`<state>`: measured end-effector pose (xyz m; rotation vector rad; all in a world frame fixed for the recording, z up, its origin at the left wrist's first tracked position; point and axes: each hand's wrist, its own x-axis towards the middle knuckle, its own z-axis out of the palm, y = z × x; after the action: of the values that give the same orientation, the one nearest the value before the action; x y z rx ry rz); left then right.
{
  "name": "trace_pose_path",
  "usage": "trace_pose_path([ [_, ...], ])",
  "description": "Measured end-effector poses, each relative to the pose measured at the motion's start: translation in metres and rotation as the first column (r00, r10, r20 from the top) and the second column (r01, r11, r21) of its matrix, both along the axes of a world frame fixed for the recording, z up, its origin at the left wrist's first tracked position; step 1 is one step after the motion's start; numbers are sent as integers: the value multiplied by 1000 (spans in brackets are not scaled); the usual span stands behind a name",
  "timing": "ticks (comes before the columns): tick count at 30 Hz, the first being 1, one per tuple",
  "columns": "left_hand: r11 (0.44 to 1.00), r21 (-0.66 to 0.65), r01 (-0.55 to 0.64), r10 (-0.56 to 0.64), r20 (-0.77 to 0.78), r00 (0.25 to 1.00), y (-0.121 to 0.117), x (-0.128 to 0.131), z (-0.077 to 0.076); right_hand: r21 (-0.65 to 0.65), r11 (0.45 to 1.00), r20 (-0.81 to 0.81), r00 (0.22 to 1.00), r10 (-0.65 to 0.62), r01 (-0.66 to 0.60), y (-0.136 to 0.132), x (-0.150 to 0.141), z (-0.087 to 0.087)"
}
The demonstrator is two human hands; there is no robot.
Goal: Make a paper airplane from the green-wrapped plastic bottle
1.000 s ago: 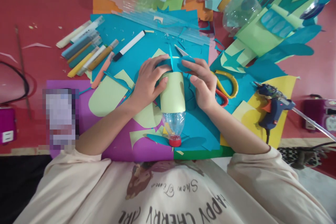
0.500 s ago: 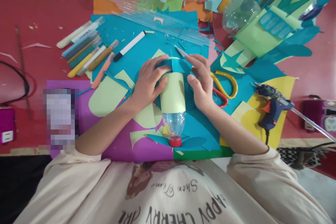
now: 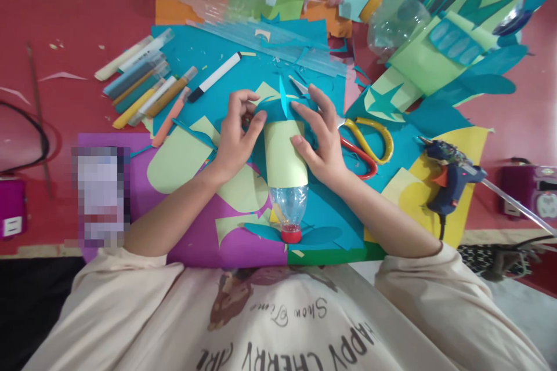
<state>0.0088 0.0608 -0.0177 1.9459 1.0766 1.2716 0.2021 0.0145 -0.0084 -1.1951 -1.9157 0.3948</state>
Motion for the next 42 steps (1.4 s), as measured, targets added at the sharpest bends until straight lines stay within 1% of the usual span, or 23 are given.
trace_pose_path([
  [2, 999, -32, 3, -3, 12, 1000, -1, 0, 2, 23, 1000, -4, 1000, 5, -5, 0, 0, 0],
  [4, 1000, -29, 0, 1, 32, 999, -1, 0, 5, 42, 999, -6, 1000, 4, -4, 0, -1, -1],
  [10, 993, 111, -49, 41, 72, 997, -2, 1, 10, 6, 1000, 32, 999, 3, -4, -1, -1, -2],
  [13, 988, 146, -58, 48, 74, 996, -2, 0, 10, 4, 1000, 26, 1000, 12, -12, -1, 0, -2],
  [17, 991, 123, -48, 44, 39, 998, -2, -1, 10, -22, 999, 28, 999, 24, -23, 0, 1, -3],
  [20, 995, 97, 5, -5, -4, 1000, -1, -2, 11, -49, 998, 31, 999, 28, -27, 0, 2, -3],
  [23, 997, 65, 50, -49, -21, 999, -1, -2, 12, -48, 999, 37, 999, 18, -16, -1, 2, -3],
  [26, 996, 70, 51, -47, -57, 997, -2, -2, 12, -49, 999, 42, 999, 9, -7, -1, 1, -3],
  [30, 991, 131, 34, -20, -108, 994, -2, -2, 11, -80, 997, 50, 999, 13, -9, -1, 0, -4],
  [34, 983, 181, 32, -13, -107, 994, -1, -1, 10, -47, 998, 30, 999, -32, 34, -2, -3, -3],
  [38, 984, 170, 44, -27, -100, 995, -2, -1, 12, -56, 995, 4, 997, -82, 82, -3, -5, -1],
  [42, 991, 123, 42, -27, -122, 992, -3, -1, 12, -79, 993, 9, 996, -88, 89, -4, -3, -2],
])
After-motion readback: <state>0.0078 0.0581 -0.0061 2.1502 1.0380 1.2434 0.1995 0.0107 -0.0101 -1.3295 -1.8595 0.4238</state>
